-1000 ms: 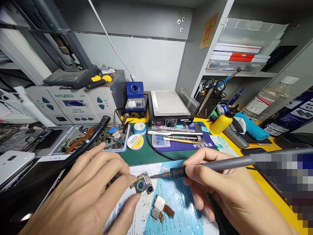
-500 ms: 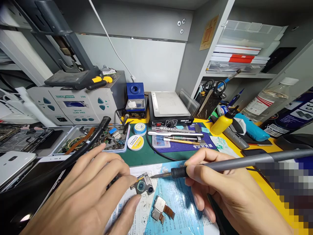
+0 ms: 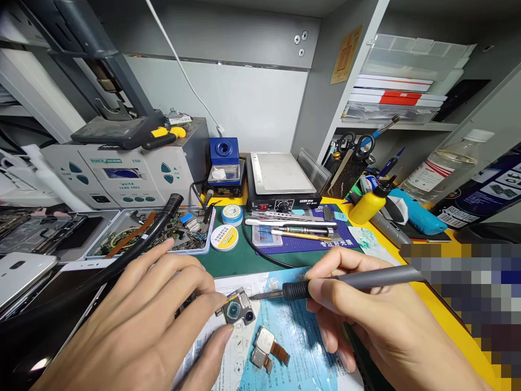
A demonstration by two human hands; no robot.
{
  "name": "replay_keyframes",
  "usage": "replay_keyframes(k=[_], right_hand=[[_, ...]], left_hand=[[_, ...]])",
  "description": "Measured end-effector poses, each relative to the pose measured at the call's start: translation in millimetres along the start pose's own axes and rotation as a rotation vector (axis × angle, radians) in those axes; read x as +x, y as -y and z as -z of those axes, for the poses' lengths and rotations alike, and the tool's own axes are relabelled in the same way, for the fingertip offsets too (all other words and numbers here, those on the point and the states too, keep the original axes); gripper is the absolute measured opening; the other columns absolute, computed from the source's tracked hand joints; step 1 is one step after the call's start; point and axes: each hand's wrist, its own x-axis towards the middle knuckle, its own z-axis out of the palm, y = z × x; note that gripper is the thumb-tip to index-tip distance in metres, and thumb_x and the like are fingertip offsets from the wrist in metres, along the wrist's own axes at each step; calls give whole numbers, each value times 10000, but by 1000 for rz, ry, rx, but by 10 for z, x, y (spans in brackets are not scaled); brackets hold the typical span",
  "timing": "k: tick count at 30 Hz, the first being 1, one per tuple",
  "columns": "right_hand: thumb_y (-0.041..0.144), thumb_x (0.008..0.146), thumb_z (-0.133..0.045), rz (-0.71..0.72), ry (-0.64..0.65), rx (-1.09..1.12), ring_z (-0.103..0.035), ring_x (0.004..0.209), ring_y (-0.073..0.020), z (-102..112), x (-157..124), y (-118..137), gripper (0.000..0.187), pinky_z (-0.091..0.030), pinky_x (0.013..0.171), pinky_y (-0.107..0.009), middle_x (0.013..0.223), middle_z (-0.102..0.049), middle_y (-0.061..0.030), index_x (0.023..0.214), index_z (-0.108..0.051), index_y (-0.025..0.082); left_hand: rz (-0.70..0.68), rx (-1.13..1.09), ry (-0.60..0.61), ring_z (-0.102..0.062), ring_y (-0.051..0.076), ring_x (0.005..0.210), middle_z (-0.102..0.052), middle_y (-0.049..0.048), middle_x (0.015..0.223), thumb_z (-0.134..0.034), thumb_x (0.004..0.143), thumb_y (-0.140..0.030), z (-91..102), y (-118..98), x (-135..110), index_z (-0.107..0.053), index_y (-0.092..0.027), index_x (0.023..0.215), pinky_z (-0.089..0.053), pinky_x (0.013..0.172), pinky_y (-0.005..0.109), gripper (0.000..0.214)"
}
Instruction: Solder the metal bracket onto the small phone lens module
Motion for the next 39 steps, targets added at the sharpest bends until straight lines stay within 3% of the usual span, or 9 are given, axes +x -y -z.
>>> replay_keyframes(k=[10,17,22,39], right_hand=[[439,637,-893,4,-30,22,-541,361,-146,-44,-47,56,299,-396,265,-180,510,-568,6,637,-699,212],[456,634,-892,-10,-25,-7,-517,350,-143,-42,-48,53,311,-378,267,-186,501,-560,14,663,-690,220],[469,671,-864,-15,-6,-36,-491,349,-142,-33,-64,48,307,-374,276,-200,489,-550,21,686,-684,222],[416,643,-893,-35,20,54,-532,359,-144,-15,-42,102,279,-388,284,-174,477,-550,16,730,-723,214]], left_hand=[[23,-15,31,-668,254,907,-678,6,901,-614,843,-284,34,-19,33,-698,-284,930,-501,1075,578,121],[114,-70,45,-639,239,936,-678,30,894,-585,881,-207,65,-117,57,-704,-235,905,-432,1114,609,125],[138,-54,42,-620,231,916,-641,39,846,-533,946,-258,4,-115,14,-683,-199,809,-406,1101,634,211],[153,-80,28,-617,231,900,-634,33,821,-558,927,-251,-6,-99,-2,-683,-199,795,-404,1094,625,189]])
